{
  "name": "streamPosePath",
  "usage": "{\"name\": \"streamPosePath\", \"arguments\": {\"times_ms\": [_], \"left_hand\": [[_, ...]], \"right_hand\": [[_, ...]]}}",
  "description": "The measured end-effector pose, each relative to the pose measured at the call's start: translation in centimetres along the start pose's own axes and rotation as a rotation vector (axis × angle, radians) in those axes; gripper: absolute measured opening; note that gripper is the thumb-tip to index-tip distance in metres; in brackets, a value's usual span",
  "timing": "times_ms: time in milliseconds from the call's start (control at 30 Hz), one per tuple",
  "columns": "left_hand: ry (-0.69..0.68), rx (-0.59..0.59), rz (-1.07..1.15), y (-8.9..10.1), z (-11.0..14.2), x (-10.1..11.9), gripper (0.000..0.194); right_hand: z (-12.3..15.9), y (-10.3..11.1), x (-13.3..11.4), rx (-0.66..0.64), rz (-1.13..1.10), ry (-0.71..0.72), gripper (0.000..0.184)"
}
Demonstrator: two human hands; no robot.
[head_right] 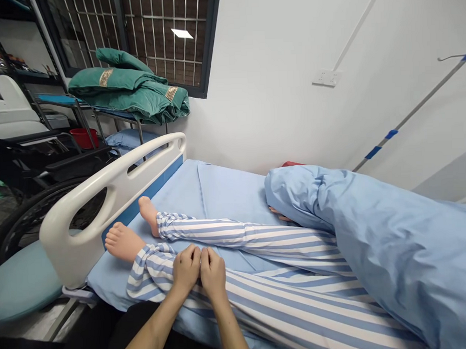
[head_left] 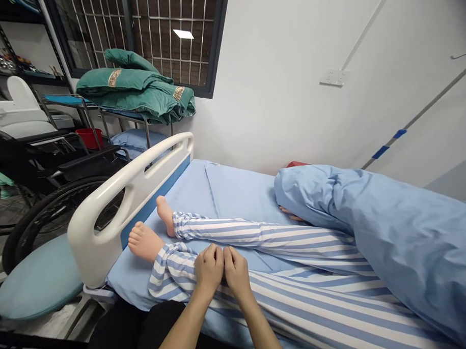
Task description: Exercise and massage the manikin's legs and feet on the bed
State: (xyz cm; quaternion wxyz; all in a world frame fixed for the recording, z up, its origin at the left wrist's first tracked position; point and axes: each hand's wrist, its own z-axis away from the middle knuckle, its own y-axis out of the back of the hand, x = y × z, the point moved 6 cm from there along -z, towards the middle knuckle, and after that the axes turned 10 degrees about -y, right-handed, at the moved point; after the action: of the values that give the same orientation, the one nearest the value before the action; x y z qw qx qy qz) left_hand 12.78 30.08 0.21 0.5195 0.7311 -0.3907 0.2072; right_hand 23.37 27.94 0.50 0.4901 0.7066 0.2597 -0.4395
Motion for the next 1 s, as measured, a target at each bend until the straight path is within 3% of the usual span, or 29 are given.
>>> {"name": "streamPosePath", "arguments": {"times_ms": [100, 267, 500, 767, 1000], "left_hand": [[0.02, 0.003, 0.119, -0.2, -0.4, 1.0, 0.03], [0.123, 0.027, 0.388, -2.1, -0.6, 2.5, 0.033], [0.026, 0.015, 0.29, -2.9, 0.3, 2.3, 0.03], [-0.086, -0.04, 0.123, -2.8, 0.6, 3.3, 0.029], [-0.048, -0.08, 0.158, -2.9, 0.7, 3.7, 0.029]], "right_hand": [[0.1, 0.4, -0.2, 0.028, -0.092, 0.008, 0.036], [0.1, 1.7, -0.9, 0.102, -0.156, 0.054, 0.037], [0.6, 1.9, -3.1, 0.072, -0.176, 0.202, 0.039], [0.4, 4.5, -1.3, 0.05, -0.046, 0.025, 0.034], [0.8, 4.5, -0.3, 0.122, 0.001, 0.008, 0.036]]}}
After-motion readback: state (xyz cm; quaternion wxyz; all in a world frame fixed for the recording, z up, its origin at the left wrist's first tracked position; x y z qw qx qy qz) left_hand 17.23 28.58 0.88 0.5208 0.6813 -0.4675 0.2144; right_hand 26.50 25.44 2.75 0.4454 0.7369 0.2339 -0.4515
